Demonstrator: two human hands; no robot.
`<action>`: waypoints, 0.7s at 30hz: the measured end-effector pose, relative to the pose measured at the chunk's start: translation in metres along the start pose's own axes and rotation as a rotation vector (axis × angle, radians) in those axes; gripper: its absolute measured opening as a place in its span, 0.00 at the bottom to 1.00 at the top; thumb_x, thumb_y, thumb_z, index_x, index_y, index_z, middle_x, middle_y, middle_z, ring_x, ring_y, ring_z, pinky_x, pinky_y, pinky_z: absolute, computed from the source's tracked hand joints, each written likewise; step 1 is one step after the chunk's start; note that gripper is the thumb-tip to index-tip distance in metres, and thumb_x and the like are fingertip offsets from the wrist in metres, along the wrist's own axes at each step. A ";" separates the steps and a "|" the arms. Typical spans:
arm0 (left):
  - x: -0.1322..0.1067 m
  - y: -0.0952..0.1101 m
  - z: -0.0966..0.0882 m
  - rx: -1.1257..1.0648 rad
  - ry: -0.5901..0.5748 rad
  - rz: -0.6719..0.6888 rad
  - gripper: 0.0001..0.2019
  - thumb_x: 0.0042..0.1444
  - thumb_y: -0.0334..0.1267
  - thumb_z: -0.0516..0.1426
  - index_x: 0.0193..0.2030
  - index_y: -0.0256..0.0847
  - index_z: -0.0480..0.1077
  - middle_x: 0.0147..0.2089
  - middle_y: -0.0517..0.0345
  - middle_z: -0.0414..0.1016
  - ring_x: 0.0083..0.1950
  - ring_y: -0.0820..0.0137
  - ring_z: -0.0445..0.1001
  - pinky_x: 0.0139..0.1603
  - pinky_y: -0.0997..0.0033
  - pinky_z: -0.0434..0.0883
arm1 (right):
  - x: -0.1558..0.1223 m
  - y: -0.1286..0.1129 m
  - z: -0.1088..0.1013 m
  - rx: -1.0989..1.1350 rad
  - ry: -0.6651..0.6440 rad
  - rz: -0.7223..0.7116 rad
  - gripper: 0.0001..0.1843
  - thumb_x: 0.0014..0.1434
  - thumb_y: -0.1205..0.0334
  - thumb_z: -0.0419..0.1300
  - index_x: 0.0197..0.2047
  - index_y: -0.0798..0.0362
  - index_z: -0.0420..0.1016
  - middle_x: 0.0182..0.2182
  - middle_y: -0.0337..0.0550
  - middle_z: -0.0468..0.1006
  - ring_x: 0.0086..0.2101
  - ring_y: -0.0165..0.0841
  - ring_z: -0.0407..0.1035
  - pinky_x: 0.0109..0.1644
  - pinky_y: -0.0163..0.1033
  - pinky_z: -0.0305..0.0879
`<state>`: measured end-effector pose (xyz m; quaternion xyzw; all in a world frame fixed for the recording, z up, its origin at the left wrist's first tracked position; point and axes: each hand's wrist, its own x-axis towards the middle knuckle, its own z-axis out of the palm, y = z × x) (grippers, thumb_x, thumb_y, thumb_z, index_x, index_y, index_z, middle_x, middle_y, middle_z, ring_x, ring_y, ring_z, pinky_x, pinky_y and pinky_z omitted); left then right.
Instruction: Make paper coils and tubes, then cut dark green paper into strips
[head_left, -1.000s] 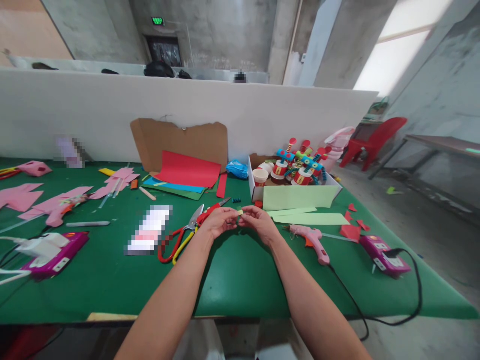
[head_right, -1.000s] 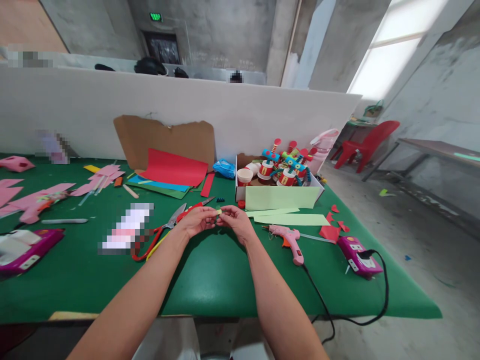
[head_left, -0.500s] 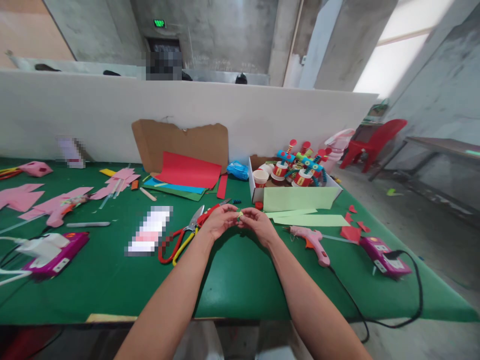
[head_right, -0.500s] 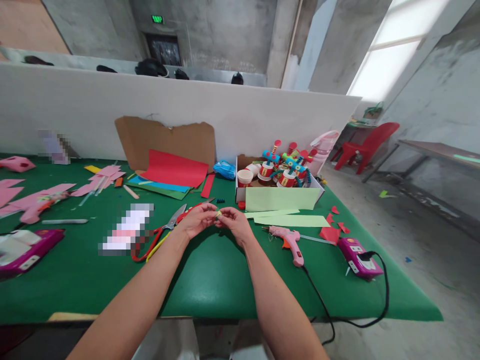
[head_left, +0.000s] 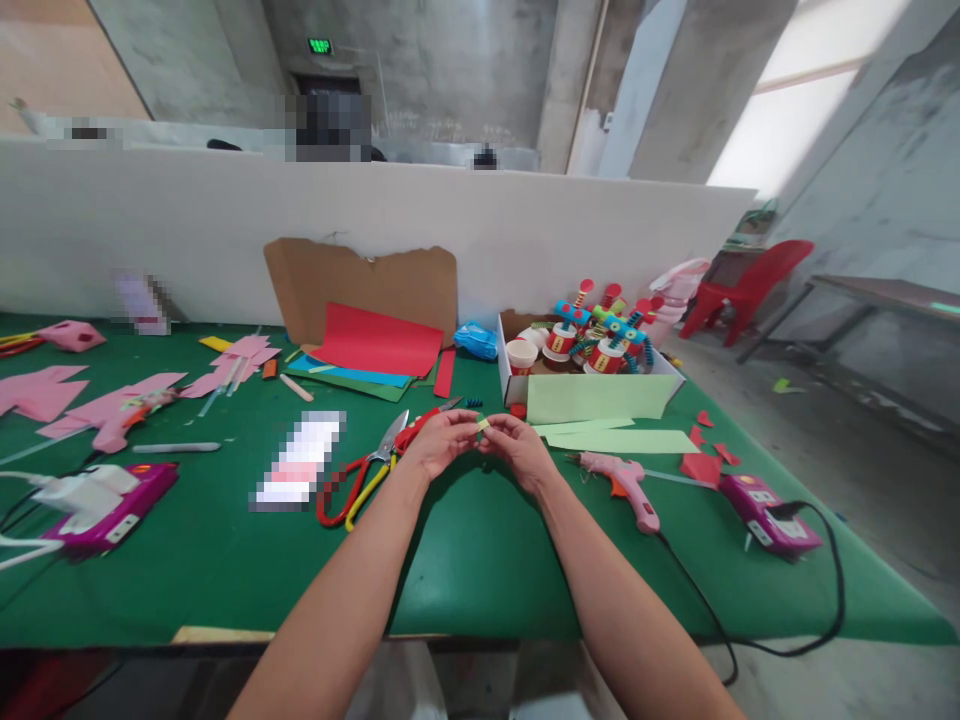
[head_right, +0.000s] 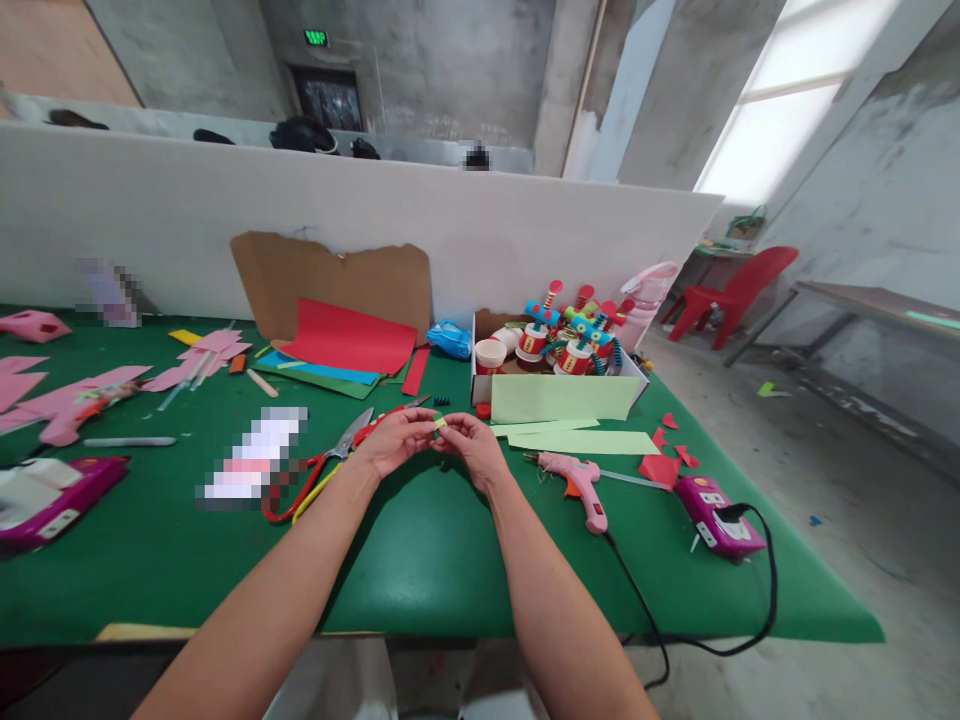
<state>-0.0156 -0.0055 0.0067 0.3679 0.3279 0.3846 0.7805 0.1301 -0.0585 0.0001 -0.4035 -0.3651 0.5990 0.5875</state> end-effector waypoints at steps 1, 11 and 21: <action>0.000 0.000 0.000 0.004 0.005 0.010 0.19 0.34 0.28 0.71 0.35 0.33 0.72 0.30 0.57 0.77 0.29 0.73 0.75 0.35 0.71 0.73 | 0.000 0.000 0.000 0.004 0.002 0.005 0.19 0.39 0.55 0.75 0.33 0.53 0.77 0.24 0.36 0.78 0.26 0.26 0.72 0.37 0.35 0.72; -0.001 -0.001 0.007 0.200 0.117 0.195 0.19 0.26 0.38 0.72 0.29 0.35 0.76 0.29 0.57 0.77 0.29 0.74 0.72 0.35 0.71 0.70 | 0.001 0.000 0.000 0.003 0.019 0.031 0.19 0.37 0.56 0.75 0.32 0.53 0.77 0.24 0.35 0.78 0.25 0.25 0.71 0.36 0.34 0.71; -0.004 0.001 0.009 0.572 0.180 0.390 0.10 0.40 0.40 0.65 0.31 0.39 0.80 0.31 0.54 0.81 0.34 0.67 0.76 0.38 0.68 0.72 | 0.002 -0.001 -0.002 0.014 0.033 0.031 0.18 0.38 0.56 0.75 0.31 0.53 0.77 0.24 0.36 0.77 0.25 0.26 0.71 0.36 0.35 0.72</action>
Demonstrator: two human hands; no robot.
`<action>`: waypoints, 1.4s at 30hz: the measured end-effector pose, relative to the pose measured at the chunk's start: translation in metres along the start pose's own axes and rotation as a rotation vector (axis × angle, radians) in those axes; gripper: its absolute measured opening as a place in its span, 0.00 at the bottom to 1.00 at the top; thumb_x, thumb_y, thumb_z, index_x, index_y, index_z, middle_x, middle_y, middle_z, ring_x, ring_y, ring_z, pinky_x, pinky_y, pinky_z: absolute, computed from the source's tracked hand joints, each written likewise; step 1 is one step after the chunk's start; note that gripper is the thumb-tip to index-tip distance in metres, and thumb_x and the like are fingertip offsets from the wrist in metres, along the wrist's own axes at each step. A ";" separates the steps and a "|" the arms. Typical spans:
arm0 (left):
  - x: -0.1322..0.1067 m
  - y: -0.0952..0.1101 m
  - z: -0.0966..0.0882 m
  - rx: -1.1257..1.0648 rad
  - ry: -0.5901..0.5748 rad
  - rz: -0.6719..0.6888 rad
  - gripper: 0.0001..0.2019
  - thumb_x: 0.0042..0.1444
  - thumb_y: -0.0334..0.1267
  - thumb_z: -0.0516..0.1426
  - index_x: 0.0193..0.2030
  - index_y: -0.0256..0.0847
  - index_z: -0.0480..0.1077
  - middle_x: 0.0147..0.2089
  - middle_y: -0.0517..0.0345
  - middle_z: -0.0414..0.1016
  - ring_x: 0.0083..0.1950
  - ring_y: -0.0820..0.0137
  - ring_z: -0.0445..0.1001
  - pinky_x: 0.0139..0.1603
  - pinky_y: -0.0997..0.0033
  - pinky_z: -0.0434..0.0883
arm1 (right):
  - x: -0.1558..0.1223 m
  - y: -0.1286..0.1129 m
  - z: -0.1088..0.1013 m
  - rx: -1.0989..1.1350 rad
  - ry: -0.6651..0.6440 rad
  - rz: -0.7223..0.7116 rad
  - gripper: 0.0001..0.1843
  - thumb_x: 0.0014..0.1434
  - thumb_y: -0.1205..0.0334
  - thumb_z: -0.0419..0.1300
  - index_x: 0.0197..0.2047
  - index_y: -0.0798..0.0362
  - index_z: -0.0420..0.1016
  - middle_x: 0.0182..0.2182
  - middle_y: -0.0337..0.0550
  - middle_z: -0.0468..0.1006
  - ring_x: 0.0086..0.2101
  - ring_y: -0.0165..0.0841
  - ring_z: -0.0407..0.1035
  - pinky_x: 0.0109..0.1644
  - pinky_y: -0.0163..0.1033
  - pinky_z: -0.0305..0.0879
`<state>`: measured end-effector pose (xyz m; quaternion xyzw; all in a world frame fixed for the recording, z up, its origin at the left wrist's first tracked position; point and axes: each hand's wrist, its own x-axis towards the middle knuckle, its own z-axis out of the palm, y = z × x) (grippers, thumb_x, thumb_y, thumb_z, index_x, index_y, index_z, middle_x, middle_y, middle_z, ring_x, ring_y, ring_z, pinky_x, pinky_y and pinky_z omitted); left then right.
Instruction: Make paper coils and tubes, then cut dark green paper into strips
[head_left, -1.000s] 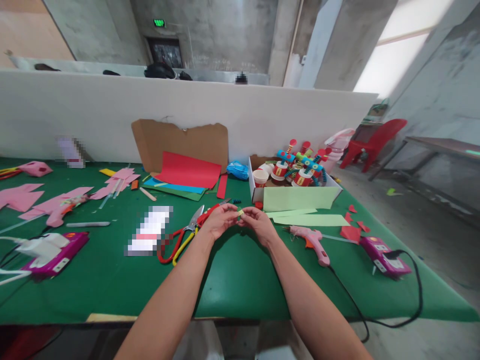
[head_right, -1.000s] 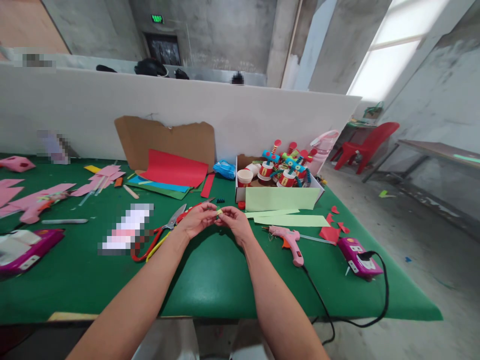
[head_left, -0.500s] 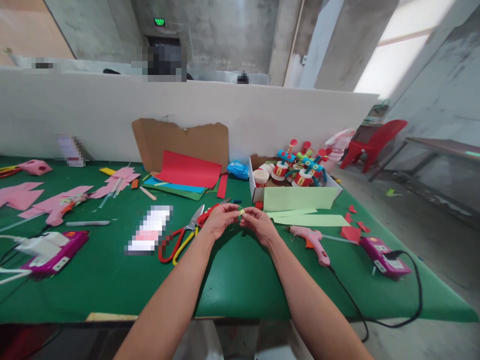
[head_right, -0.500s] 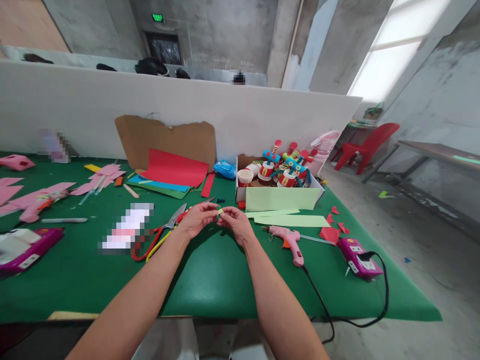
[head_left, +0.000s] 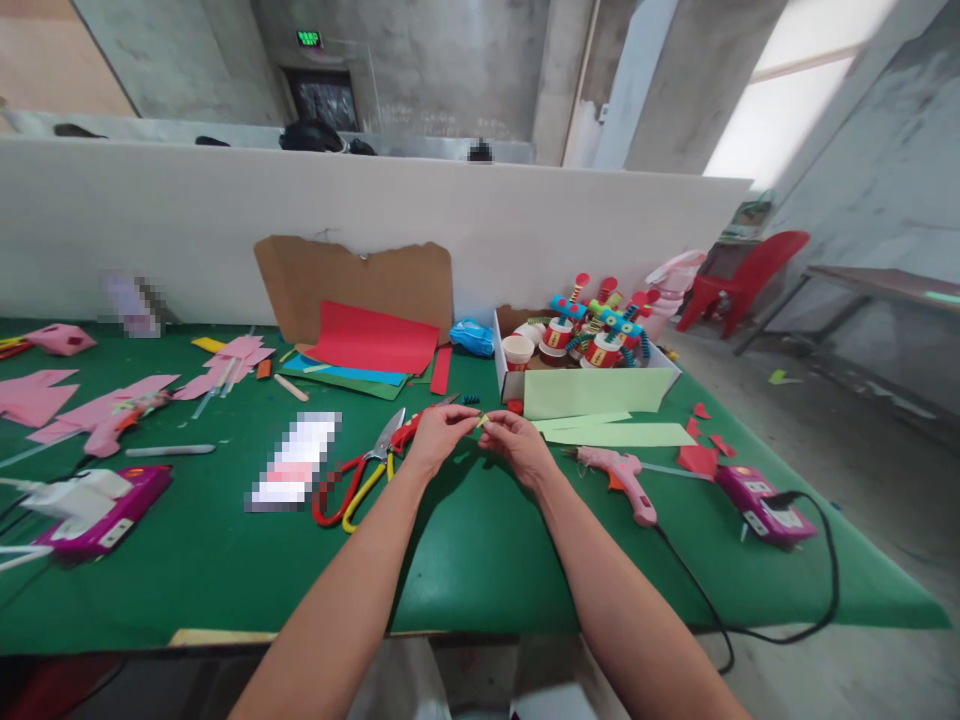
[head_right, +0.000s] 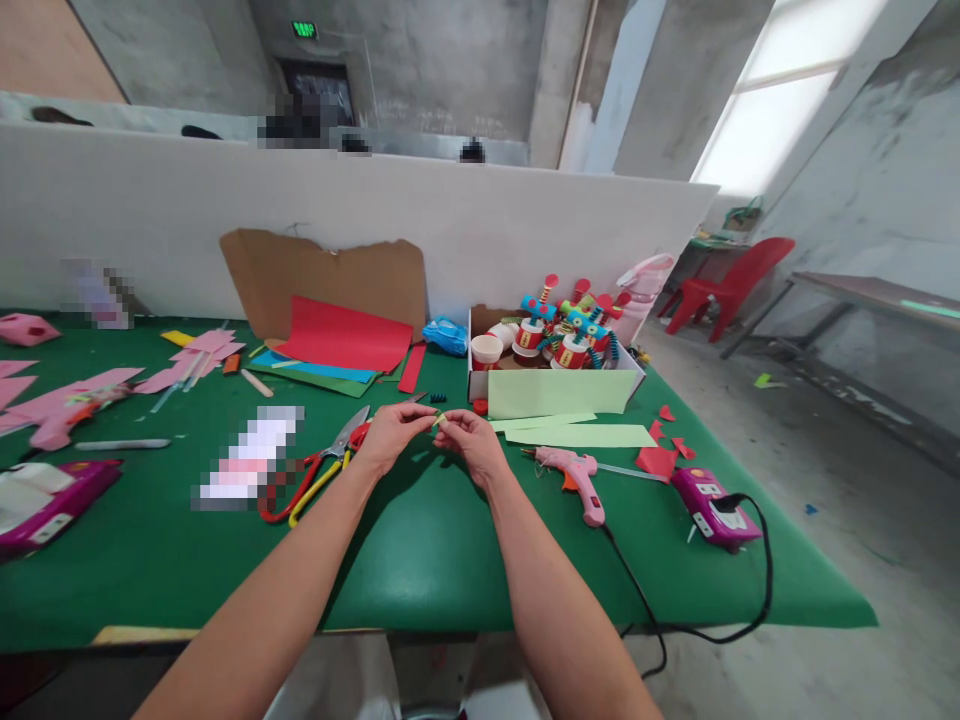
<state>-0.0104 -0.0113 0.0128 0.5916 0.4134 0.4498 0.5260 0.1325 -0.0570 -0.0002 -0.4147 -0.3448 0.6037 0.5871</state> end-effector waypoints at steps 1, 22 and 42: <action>0.000 0.000 0.000 0.038 -0.007 0.035 0.09 0.41 0.39 0.64 0.31 0.39 0.80 0.32 0.54 0.81 0.35 0.67 0.76 0.40 0.68 0.72 | 0.000 0.000 0.000 0.004 0.000 0.000 0.18 0.38 0.56 0.75 0.31 0.53 0.77 0.24 0.36 0.77 0.25 0.26 0.71 0.36 0.35 0.72; -0.002 0.000 -0.008 0.357 -0.229 0.440 0.15 0.50 0.28 0.54 0.39 0.46 0.80 0.36 0.52 0.76 0.41 0.64 0.71 0.50 0.65 0.68 | 0.001 -0.004 -0.003 0.084 0.058 0.026 0.17 0.43 0.50 0.72 0.28 0.55 0.76 0.21 0.38 0.75 0.24 0.28 0.72 0.33 0.35 0.72; 0.000 0.001 -0.011 0.064 -0.025 0.125 0.11 0.40 0.34 0.49 0.11 0.43 0.61 0.13 0.62 0.56 0.20 0.73 0.55 0.23 0.71 0.53 | 0.001 -0.005 -0.001 -0.058 0.165 -0.196 0.18 0.42 0.55 0.72 0.36 0.51 0.77 0.25 0.36 0.78 0.27 0.29 0.74 0.38 0.38 0.73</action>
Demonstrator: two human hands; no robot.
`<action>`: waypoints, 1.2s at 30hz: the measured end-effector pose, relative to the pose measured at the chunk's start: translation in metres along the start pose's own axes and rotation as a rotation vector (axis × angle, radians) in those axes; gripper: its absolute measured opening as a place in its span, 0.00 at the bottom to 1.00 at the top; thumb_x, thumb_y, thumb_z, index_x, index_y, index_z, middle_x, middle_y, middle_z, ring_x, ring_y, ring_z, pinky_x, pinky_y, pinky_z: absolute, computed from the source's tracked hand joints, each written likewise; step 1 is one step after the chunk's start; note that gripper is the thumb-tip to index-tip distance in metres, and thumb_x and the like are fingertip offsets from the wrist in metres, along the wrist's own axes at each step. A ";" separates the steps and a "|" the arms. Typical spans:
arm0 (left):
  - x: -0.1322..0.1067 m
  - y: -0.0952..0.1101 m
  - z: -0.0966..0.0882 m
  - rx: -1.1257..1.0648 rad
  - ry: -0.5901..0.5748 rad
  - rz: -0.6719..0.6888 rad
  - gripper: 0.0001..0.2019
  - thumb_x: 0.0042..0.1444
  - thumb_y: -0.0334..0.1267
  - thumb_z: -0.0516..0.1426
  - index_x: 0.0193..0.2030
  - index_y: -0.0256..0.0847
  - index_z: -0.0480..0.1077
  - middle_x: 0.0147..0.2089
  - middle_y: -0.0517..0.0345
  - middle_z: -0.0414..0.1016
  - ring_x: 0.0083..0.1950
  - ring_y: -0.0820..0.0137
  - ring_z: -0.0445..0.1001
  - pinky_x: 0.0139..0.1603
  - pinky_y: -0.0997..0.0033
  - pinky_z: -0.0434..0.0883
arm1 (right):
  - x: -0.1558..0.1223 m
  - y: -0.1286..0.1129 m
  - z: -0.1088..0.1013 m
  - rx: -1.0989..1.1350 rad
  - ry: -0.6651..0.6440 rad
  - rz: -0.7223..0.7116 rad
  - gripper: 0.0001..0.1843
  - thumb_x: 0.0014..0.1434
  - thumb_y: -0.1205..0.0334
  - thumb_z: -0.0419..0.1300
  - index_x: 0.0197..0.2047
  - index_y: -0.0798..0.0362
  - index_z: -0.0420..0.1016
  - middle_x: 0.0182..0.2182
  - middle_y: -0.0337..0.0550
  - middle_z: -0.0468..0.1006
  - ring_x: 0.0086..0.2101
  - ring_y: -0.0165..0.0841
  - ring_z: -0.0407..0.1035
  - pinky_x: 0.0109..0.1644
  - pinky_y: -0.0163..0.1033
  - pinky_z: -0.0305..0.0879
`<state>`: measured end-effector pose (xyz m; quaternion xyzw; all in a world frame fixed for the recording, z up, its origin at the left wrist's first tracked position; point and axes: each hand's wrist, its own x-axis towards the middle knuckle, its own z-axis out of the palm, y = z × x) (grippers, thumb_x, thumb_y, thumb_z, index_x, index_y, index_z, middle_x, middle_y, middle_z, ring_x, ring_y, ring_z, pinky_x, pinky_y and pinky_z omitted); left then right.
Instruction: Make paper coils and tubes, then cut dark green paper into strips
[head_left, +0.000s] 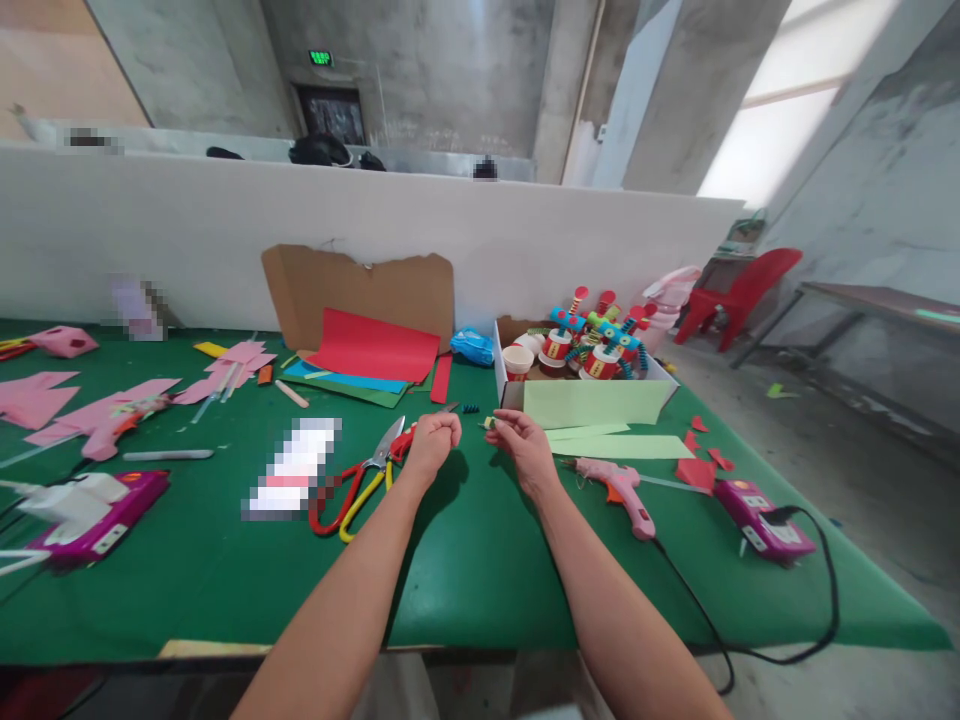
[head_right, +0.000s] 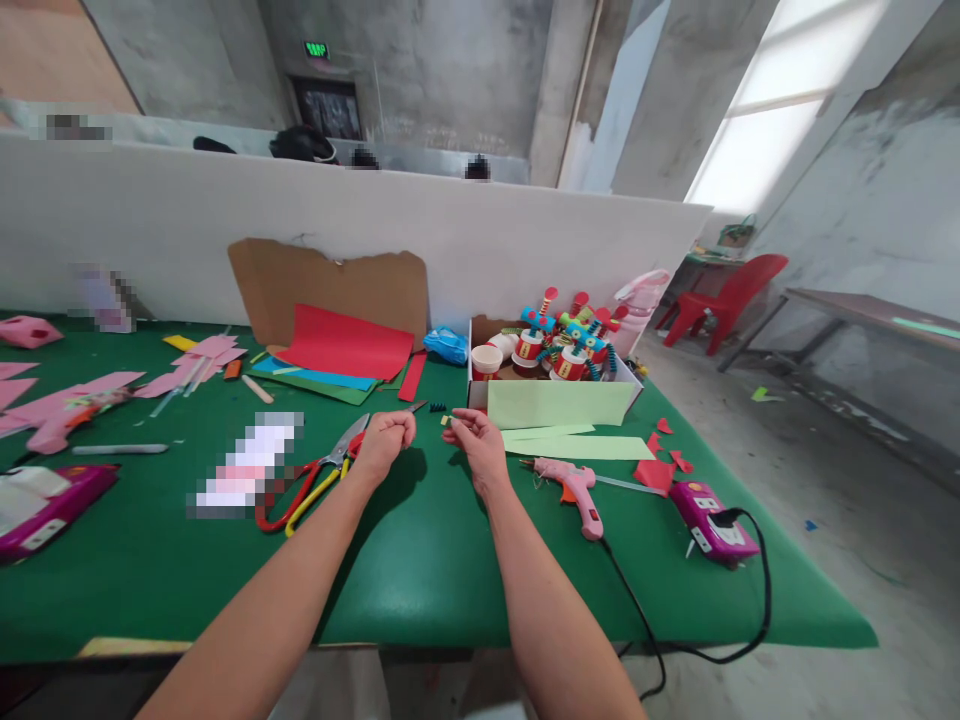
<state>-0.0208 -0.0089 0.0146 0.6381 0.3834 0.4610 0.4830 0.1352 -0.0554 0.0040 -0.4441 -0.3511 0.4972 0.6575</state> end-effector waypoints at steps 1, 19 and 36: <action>0.000 0.001 0.001 -0.020 -0.004 -0.025 0.11 0.43 0.36 0.50 0.12 0.42 0.63 0.13 0.62 0.56 0.19 0.74 0.55 0.23 0.72 0.53 | 0.000 0.001 0.001 0.003 0.006 -0.001 0.18 0.41 0.55 0.72 0.35 0.51 0.77 0.25 0.37 0.78 0.28 0.30 0.74 0.38 0.38 0.74; -0.001 -0.005 0.016 -0.174 -0.019 -0.109 0.18 0.39 0.51 0.66 0.28 0.38 0.74 0.29 0.58 0.75 0.31 0.71 0.69 0.35 0.72 0.67 | -0.002 0.007 0.005 0.166 -0.094 0.165 0.20 0.35 0.55 0.76 0.31 0.53 0.77 0.27 0.38 0.78 0.27 0.28 0.71 0.39 0.37 0.71; -0.003 -0.006 0.018 -0.143 -0.053 -0.225 0.17 0.37 0.50 0.67 0.24 0.37 0.74 0.20 0.61 0.70 0.23 0.75 0.63 0.26 0.73 0.61 | -0.003 0.013 0.008 0.075 -0.030 0.136 0.19 0.34 0.53 0.76 0.27 0.52 0.76 0.22 0.33 0.74 0.23 0.25 0.66 0.32 0.34 0.68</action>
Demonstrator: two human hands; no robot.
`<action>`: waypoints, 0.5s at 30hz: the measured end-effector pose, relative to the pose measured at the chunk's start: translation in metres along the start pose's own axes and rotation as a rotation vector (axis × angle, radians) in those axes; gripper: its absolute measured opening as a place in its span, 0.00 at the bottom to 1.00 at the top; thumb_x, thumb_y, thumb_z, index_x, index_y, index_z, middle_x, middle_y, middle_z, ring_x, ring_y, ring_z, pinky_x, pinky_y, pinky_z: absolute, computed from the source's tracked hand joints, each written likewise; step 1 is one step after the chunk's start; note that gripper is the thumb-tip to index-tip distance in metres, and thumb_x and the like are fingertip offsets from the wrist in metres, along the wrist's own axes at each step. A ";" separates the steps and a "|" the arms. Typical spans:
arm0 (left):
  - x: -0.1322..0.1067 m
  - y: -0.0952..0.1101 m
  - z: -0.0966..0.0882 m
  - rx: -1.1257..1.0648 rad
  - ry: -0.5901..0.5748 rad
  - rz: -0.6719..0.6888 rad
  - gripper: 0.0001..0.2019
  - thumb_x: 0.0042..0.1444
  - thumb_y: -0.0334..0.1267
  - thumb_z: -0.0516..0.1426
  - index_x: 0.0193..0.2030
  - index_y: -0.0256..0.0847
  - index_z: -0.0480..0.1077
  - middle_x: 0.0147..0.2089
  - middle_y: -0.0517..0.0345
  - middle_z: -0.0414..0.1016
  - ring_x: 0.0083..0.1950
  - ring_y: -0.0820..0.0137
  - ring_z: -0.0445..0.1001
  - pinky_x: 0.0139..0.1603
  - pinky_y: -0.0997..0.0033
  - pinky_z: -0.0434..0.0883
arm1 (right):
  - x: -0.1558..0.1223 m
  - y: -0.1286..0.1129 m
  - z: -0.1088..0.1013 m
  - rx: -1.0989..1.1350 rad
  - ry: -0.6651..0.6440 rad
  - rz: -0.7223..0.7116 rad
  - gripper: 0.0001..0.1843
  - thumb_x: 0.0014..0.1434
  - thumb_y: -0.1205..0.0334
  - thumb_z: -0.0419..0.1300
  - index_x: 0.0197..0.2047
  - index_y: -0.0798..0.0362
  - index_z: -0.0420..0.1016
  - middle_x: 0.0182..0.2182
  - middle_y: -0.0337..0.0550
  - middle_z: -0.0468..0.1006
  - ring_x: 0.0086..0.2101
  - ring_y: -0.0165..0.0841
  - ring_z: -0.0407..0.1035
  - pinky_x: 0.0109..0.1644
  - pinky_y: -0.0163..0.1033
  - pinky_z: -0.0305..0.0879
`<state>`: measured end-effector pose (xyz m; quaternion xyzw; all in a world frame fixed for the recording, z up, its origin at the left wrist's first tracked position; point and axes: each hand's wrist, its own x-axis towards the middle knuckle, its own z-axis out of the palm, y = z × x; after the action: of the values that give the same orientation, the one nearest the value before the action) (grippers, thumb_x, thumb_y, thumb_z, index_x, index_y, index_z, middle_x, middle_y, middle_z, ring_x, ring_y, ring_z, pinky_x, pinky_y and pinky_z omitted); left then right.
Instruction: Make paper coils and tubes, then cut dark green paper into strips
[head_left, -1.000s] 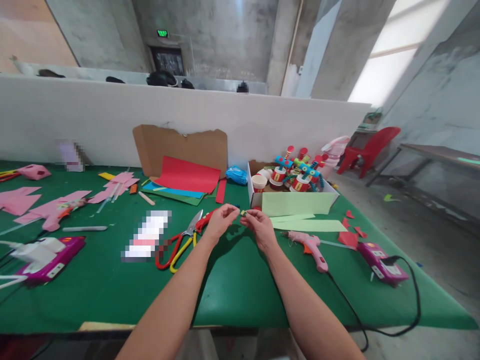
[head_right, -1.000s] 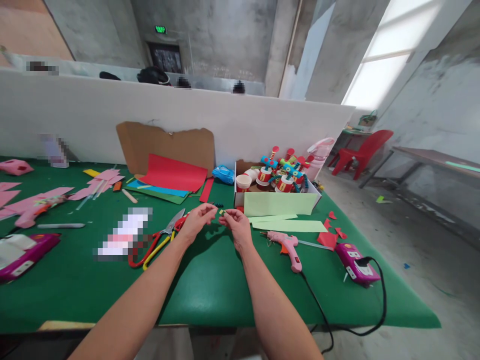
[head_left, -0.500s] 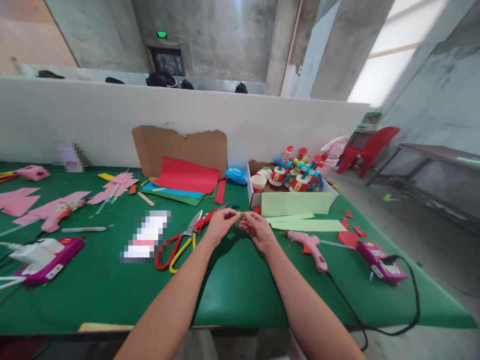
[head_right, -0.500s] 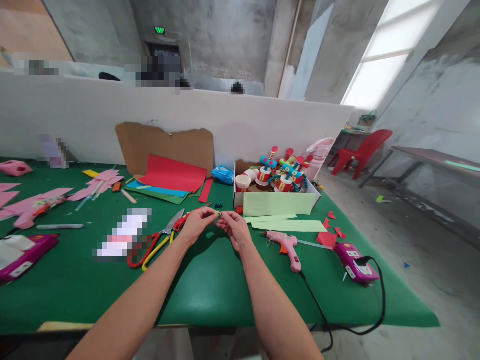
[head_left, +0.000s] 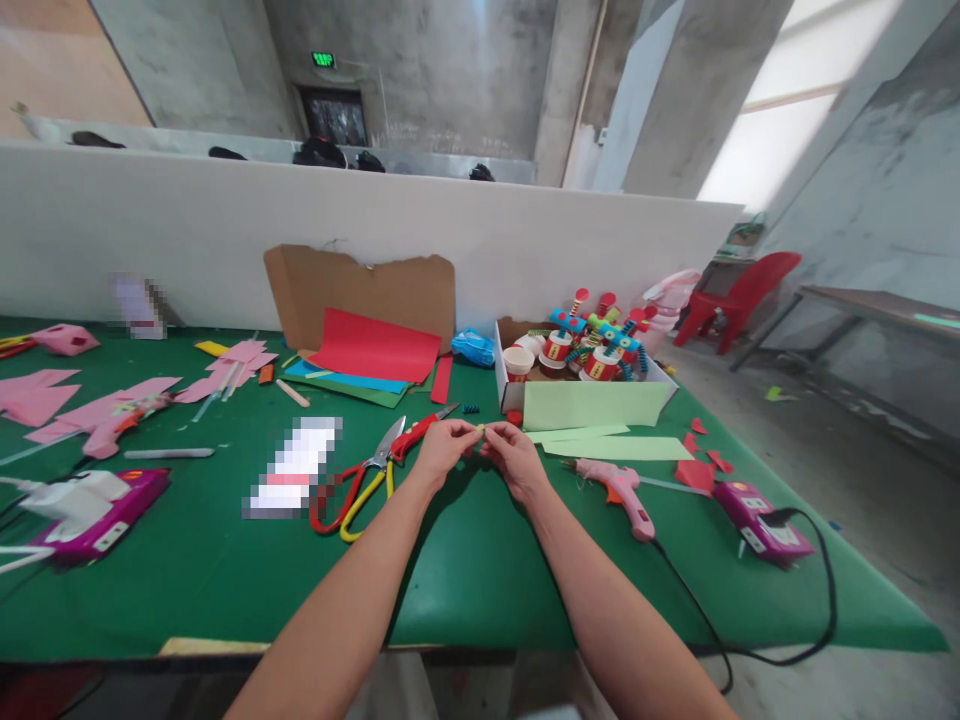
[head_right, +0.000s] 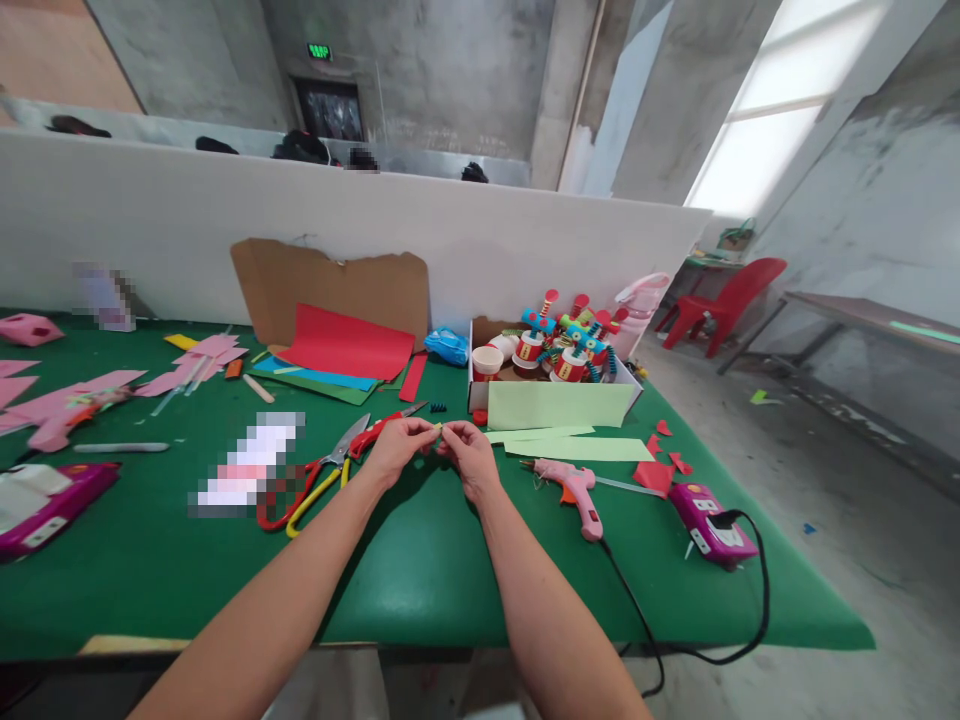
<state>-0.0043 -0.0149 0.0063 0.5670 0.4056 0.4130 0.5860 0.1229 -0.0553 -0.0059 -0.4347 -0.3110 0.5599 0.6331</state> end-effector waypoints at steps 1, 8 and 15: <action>0.000 0.000 0.000 -0.010 0.008 -0.004 0.18 0.36 0.51 0.67 0.23 0.36 0.74 0.20 0.61 0.70 0.22 0.75 0.63 0.26 0.73 0.61 | 0.000 -0.001 0.000 0.008 -0.016 0.005 0.20 0.33 0.53 0.76 0.28 0.52 0.76 0.23 0.34 0.74 0.24 0.25 0.66 0.33 0.34 0.68; -0.001 0.006 -0.004 -0.218 0.023 -0.055 0.23 0.36 0.57 0.67 0.27 0.36 0.74 0.25 0.59 0.73 0.26 0.74 0.69 0.29 0.74 0.68 | -0.003 -0.010 0.001 -0.029 0.006 0.021 0.21 0.33 0.53 0.76 0.29 0.53 0.77 0.22 0.33 0.74 0.23 0.24 0.66 0.31 0.32 0.68; -0.002 0.008 -0.007 -0.303 -0.106 -0.120 0.21 0.32 0.48 0.71 0.29 0.35 0.72 0.27 0.61 0.72 0.28 0.75 0.71 0.31 0.73 0.70 | -0.005 -0.011 0.000 -0.042 -0.010 0.044 0.19 0.35 0.54 0.75 0.28 0.53 0.73 0.21 0.33 0.74 0.23 0.26 0.68 0.31 0.34 0.69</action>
<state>-0.0112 -0.0141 0.0139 0.4678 0.3402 0.4033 0.7091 0.1266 -0.0604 0.0049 -0.4519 -0.3163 0.5693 0.6096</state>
